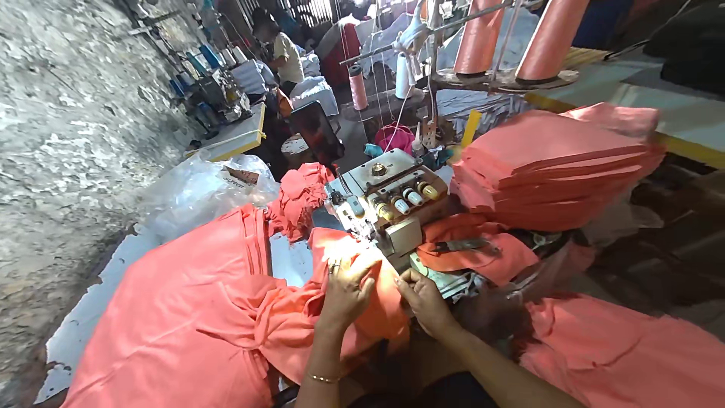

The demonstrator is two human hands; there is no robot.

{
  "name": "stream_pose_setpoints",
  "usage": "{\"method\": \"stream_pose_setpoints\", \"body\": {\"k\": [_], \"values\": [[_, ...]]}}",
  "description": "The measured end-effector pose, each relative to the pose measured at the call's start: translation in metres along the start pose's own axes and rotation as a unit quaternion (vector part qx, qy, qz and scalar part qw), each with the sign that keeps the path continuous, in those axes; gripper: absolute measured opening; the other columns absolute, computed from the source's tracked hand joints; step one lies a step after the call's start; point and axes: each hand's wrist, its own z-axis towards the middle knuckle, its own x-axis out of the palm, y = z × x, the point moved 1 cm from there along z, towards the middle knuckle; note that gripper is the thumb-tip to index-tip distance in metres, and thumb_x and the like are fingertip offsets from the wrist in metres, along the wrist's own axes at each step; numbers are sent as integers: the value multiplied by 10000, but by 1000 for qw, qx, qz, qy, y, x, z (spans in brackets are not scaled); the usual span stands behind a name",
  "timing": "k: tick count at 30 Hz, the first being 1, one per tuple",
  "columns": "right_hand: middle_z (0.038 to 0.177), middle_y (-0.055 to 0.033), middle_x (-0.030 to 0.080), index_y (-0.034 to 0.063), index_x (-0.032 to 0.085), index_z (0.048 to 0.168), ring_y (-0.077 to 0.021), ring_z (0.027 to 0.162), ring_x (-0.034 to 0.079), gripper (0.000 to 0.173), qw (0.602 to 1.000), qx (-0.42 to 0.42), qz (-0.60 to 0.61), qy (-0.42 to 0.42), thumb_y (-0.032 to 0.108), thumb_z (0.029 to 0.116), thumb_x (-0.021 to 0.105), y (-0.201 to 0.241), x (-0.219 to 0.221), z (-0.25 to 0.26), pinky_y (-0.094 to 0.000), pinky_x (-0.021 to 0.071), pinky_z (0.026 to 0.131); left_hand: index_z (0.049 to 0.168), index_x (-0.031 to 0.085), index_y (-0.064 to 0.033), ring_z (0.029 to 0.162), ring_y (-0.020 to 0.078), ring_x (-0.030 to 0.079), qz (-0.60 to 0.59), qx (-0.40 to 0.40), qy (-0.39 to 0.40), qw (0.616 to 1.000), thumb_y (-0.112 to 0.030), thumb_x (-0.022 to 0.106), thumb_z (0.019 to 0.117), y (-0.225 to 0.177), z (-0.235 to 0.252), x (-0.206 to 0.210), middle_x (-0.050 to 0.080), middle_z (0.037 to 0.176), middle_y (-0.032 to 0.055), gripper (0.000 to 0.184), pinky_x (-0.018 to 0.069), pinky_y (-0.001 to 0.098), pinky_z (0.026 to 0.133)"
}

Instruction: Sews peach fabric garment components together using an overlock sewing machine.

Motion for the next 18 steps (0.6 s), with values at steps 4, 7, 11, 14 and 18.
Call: {"method": "stream_pose_setpoints", "body": {"k": [4, 7, 11, 14, 18], "values": [[674, 31, 556, 34, 578, 888, -18, 526, 514, 110, 1000, 8, -14, 14, 54, 995, 565, 12, 10, 15, -184, 466, 524, 1161, 787, -150, 1314, 433, 549, -25, 38, 19, 999, -261, 549, 960, 26, 10, -4, 663, 1312, 214, 331, 343, 635, 1137], [678, 30, 555, 29, 587, 874, -12, 547, 505, 110, 999, 13, -30, 17, 43, 983, 582, 16, 11, 20, -177, 448, 547, 1130, 786, -89, 1381, 409, 483, -80, 42, 67, 994, -183, 504, 947, 38, 17, -11, 634, 1355, 219, 349, 260, 612, 1186], [663, 34, 554, 27, 601, 867, -5, 540, 491, 109, 998, 15, -52, 14, 43, 973, 587, 18, 14, 27, -175, 433, 541, 1104, 784, -58, 1399, 369, 469, -117, 34, 93, 988, -155, 490, 945, 49, 23, -15, 623, 1373, 205, 348, 231, 605, 1199], [657, 37, 542, 9, 613, 863, 0, 542, 475, 100, 998, 14, -69, -1, 29, 958, 590, 18, 18, 36, -178, 422, 548, 1073, 784, -40, 1386, 398, 474, -115, 44, 91, 988, -149, 480, 931, 54, 26, -15, 651, 1321, 219, 352, 242, 621, 1182], [722, -11, 610, -3, 609, 936, -45, 580, 592, 56, 997, 44, -59, 33, 36, 976, 604, 21, 15, 33, -214, 536, 580, 1052, 795, -58, 1371, 472, 470, -88, 47, 41, 994, -42, 560, 891, 42, 20, -14, 604, 1350, 290, 284, 269, 669, 1158]]}}
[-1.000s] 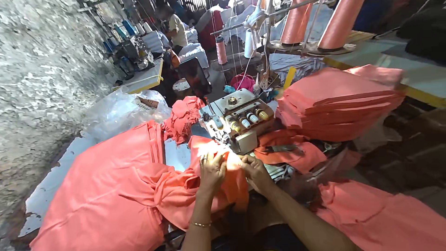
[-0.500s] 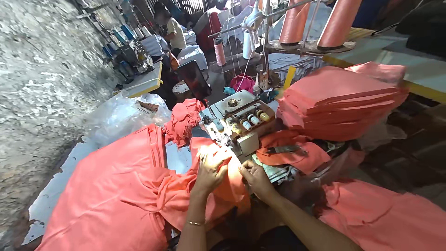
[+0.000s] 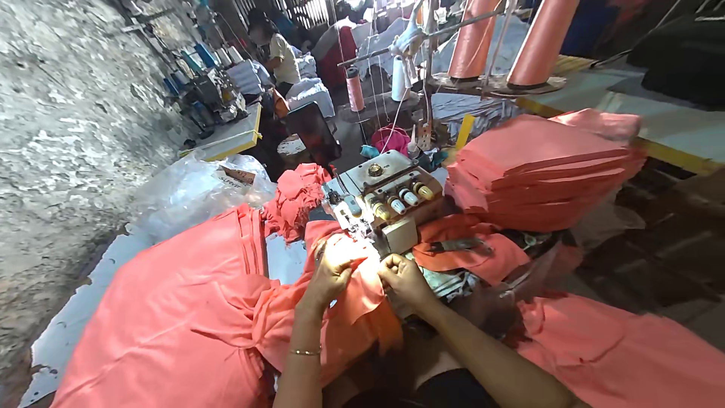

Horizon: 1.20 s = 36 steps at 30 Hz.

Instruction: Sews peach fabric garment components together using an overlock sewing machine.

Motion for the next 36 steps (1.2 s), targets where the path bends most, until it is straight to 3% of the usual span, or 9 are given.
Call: {"method": "stream_pose_setpoints", "body": {"k": [4, 10, 15, 20, 27, 29, 31, 33, 36], "values": [[892, -78, 678, -30, 675, 991, -66, 761, 642, 169, 993, -58, -99, 17, 135, 967, 649, -11, -1, -13, -232, 549, 725, 1098, 786, -60, 1129, 468, 637, 87, -9, -83, 993, -89, 632, 916, -31, -8, 21, 678, 1168, 275, 240, 481, 630, 986], [752, -2, 654, 7, 702, 958, -2, 584, 557, 155, 995, -49, -81, 12, 137, 989, 623, -14, 6, -28, -186, 492, 588, 1117, 807, -213, 1210, 435, 593, 68, -8, -71, 995, -342, 591, 946, -18, -14, 24, 679, 1218, 213, 304, 386, 663, 1051], [870, -67, 708, -14, 717, 1009, -43, 736, 637, 187, 987, -78, -134, 38, 135, 1003, 605, 8, 27, -24, -220, 533, 729, 1076, 789, -48, 1366, 385, 487, -86, -53, -54, 993, -196, 652, 921, 15, -3, 8, 612, 1351, 243, 254, 318, 561, 1175], [885, -135, 722, -39, 723, 1022, -139, 772, 674, 217, 967, -157, -197, 34, 127, 992, 587, 10, 33, -27, -284, 545, 751, 1034, 739, 97, 1158, 288, 581, -89, -218, -277, 932, -8, 691, 856, 7, -20, 21, 609, 1227, 275, 213, 484, 364, 994], [1098, -98, 681, 108, 442, 1539, -121, 916, 629, 474, 965, -32, -163, 205, 270, 1093, 449, 12, 32, -16, -342, 510, 867, 1067, 733, 82, 942, 271, 719, -27, -276, -296, 914, -57, 650, 939, -69, -83, 34, 734, 1005, 208, 206, 569, 427, 896], [1319, -125, 660, 65, 559, 1443, -151, 1188, 633, 432, 950, -66, -186, 243, 280, 1084, 450, 3, 30, -14, -379, 484, 1060, 1047, 746, 43, 965, 211, 710, -17, -147, -315, 937, -80, 648, 917, -83, -115, 57, 724, 1049, 189, 204, 583, 340, 884], [944, -136, 723, -23, 732, 1040, -168, 882, 679, 350, 948, -143, -243, 148, 221, 1058, 482, -10, 25, -16, -382, 542, 833, 1079, 720, -102, 1087, 71, 606, -61, -88, -331, 937, -165, 650, 950, -90, -157, 86, 614, 1167, 73, 160, 517, 202, 962], [803, -208, 690, -84, 718, 919, -286, 775, 681, 379, 935, -159, -311, 58, 174, 1054, 475, -12, 10, -11, -485, 534, 757, 1017, 640, 8, 947, 19, 600, -168, -232, -382, 879, -36, 652, 881, -99, -196, 111, 604, 1051, 58, 144, 519, 157, 841], [860, -270, 684, -109, 709, 982, -383, 852, 677, 393, 925, -141, -352, -19, 167, 1073, 443, -3, -11, 0, -567, 502, 814, 1305, 420, 136, 819, 175, 575, -423, -613, -363, 560, 120, 503, 938, -89, -211, 116, 533, 1057, 186, 377, 522, 292, 736]]}}
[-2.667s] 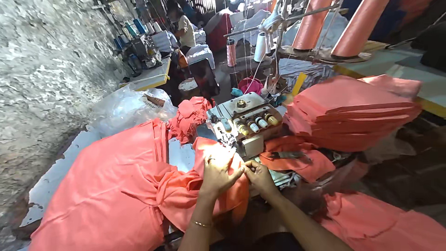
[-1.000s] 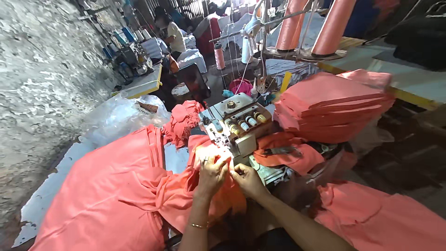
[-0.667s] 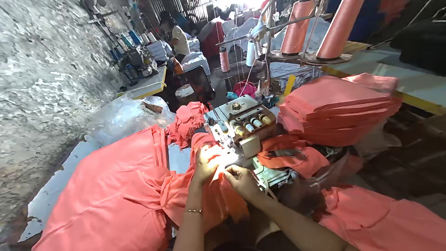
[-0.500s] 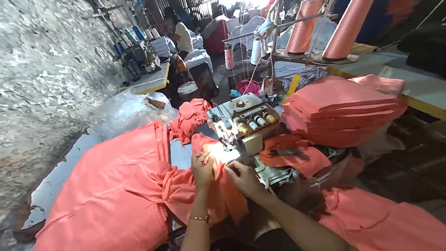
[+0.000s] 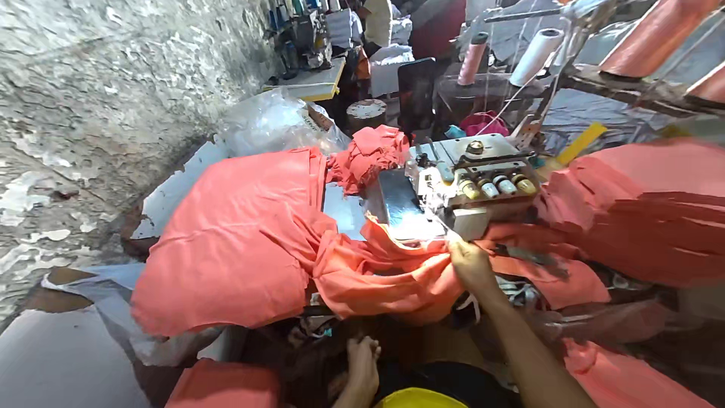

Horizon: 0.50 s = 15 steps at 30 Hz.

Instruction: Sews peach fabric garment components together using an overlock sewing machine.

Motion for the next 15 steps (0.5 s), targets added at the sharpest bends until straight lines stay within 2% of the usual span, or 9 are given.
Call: {"method": "stream_pose_setpoints", "body": {"k": [1, 2, 5, 7, 9, 11, 12, 13, 15], "values": [[869, -273, 689, -111, 710, 974, -385, 863, 683, 392, 1000, 0, -5, -20, 159, 1067, 441, 0, -4, 2, -567, 504, 820, 1284, 445, 97, 819, 201, 599, -28, -102, -13, 994, 108, 511, 943, 1, 13, 2, 551, 1044, 180, 348, 551, 312, 732], [854, -258, 682, -106, 706, 963, -361, 837, 670, 394, 999, -5, -2, -37, 160, 1070, 435, 3, -7, 2, -547, 498, 801, 1342, 420, 96, 915, 230, 607, -34, -137, 5, 990, 97, 518, 963, 4, 24, 3, 549, 1136, 203, 391, 556, 340, 804], [807, -230, 678, -96, 696, 889, -321, 750, 668, 364, 991, -78, -14, -107, 153, 1046, 481, 23, -7, -2, -491, 524, 718, 1436, 447, 108, 1260, 293, 587, 170, 13, 104, 980, -29, 623, 986, 20, 49, 2, 569, 1383, 267, 502, 484, 421, 1075], [824, -241, 686, -76, 718, 858, -353, 742, 684, 328, 974, -158, -41, -155, 174, 1005, 565, 38, -1, -2, -485, 550, 674, 1368, 542, 102, 1249, 334, 607, 336, 85, 189, 919, -183, 665, 990, 3, 44, -4, 624, 1320, 274, 490, 482, 472, 1074], [992, -264, 687, -29, 758, 915, -396, 854, 694, 261, 959, -233, -59, -152, 184, 973, 620, 53, 5, -2, -510, 573, 717, 1304, 586, 100, 1129, 283, 658, 363, 14, 232, 902, -162, 674, 990, -42, 1, 1, 679, 1202, 238, 419, 500, 437, 1029], [1106, -252, 695, 33, 785, 944, -419, 998, 675, 156, 927, -363, -24, -87, 121, 903, 663, 73, 17, -5, -551, 550, 847, 1184, 619, 88, 808, 185, 700, 307, 6, 288, 907, -109, 626, 998, -71, -36, -1, 713, 916, 140, 271, 590, 335, 789], [1108, -180, 734, 81, 793, 940, -371, 1047, 689, 137, 897, -441, 6, -13, 81, 897, 663, 87, 27, -10, -539, 549, 897, 1116, 613, 67, 666, 143, 706, 246, 40, 336, 908, -107, 591, 1003, -72, -45, -10, 716, 791, 83, 208, 614, 300, 660], [1123, -118, 750, 105, 790, 957, -344, 1134, 674, 185, 854, -507, 41, 113, 3, 885, 654, 101, 39, -16, -575, 503, 976, 1085, 608, 45, 620, 119, 702, 206, 58, 370, 904, -106, 560, 1017, -83, -60, -19, 714, 753, 42, 173, 619, 287, 618], [1173, -78, 748, 110, 801, 1008, -392, 1329, 557, 298, 752, -552, 18, 361, -97, 828, 685, 129, 63, -22, -732, 276, 1130, 1002, 668, -42, 673, 76, 712, 176, 110, 401, 892, -69, 582, 970, -123, -100, -48, 733, 780, -28, 96, 621, 269, 672]]}}
